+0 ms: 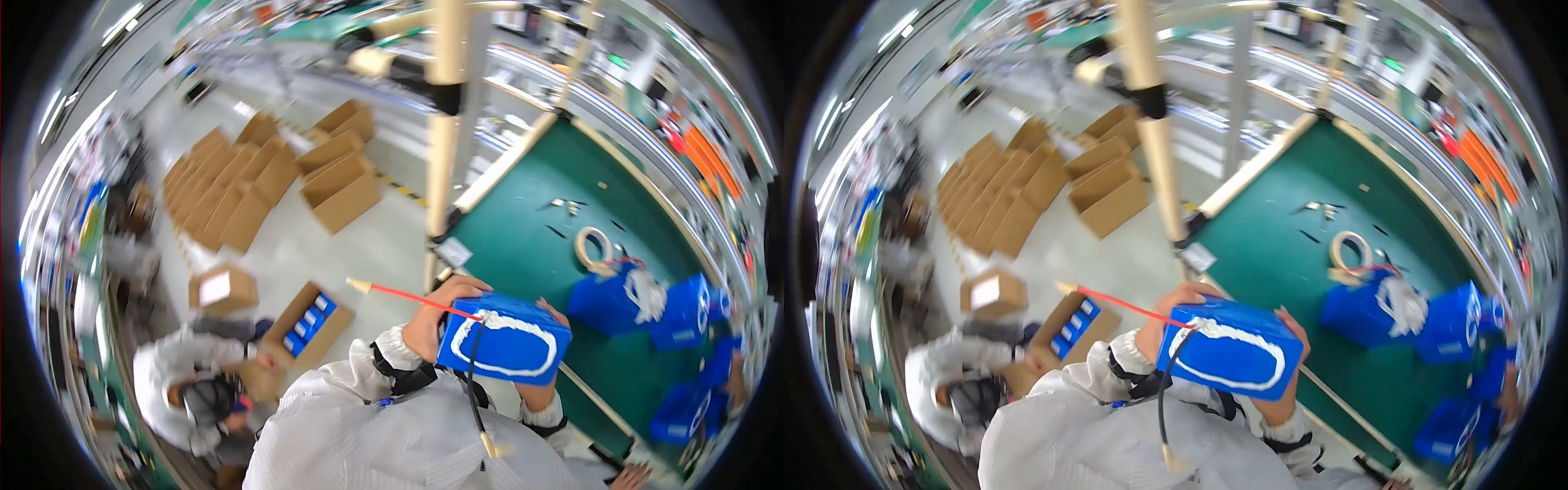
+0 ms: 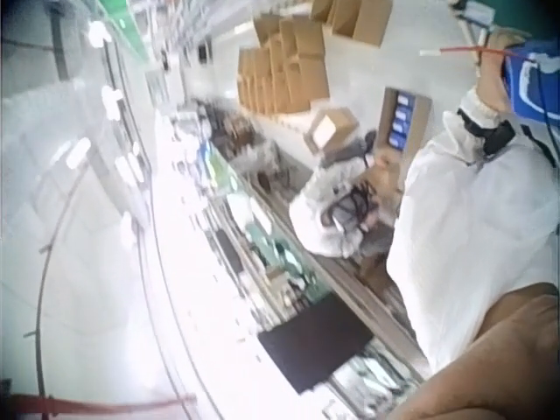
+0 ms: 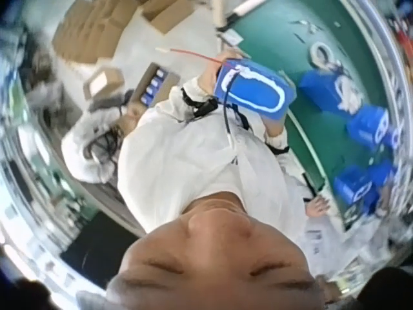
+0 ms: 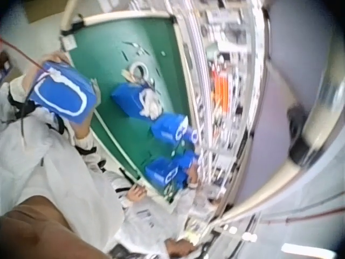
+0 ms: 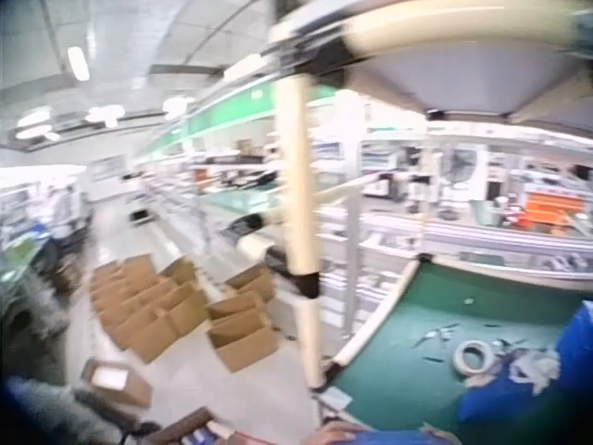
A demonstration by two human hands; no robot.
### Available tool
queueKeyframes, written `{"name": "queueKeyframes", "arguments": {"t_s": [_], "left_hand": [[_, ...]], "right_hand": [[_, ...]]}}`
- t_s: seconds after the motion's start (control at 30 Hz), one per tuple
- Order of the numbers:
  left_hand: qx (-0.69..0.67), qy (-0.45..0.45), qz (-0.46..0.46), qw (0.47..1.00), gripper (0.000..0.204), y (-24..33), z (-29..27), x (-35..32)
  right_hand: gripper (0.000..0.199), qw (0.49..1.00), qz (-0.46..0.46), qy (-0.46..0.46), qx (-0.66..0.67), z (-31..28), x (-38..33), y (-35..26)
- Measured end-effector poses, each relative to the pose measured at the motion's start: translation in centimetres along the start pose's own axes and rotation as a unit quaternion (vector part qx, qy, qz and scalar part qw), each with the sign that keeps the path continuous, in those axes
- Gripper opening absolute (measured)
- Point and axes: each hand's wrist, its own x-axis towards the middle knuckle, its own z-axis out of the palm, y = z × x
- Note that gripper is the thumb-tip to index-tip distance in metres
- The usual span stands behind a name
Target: Wiping battery packs with a cloth and packing them into cardboard boxes on the factory floor.
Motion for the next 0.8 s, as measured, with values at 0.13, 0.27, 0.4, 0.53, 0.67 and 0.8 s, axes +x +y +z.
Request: {"name": "queueKeyframes", "arguments": {"t_s": [0.13, 0.27, 0.4, 0.53, 0.67, 0.8], "left_hand": [[-0.056, 0.134, -0.115, 0.983, 0.092, 2.1, -1.5, -6.9], [-0.295, 0.344, -0.185, 0.872, 0.094, 2.8, -1.6, -13.5], [-0.314, 0.44, -0.102, 0.835, 0.087, 4.4, -4.6, -18.2], [-0.351, 0.495, 0.004, 0.795, 0.077, 5.5, -8.7, -21.9], [-0.394, 0.51, 0.1, 0.758, 0.068, 5.6, -13.7, -25.1], [-0.422, 0.611, 0.036, 0.669, 0.057, 2.7, -18.0, -28.9]], "right_hand": [[0.1, 0.978, -0.027, -0.162, -0.127, 3.1, 1.3, -5.2], [0.1, 0.966, 0.056, -0.243, -0.071, 8.7, 2.8, -6.2], [0.096, 0.919, -0.011, -0.359, -0.165, 15.2, 3.9, -8.9], [0.097, 0.869, -0.074, -0.466, -0.151, 22.1, 5.5, -11.3], [0.094, 0.79, -0.161, -0.576, -0.135, 29.0, 8.1, -13.3], [0.085, 0.736, -0.185, -0.649, 0.052, 35.2, 12.0, -14.3]]}}
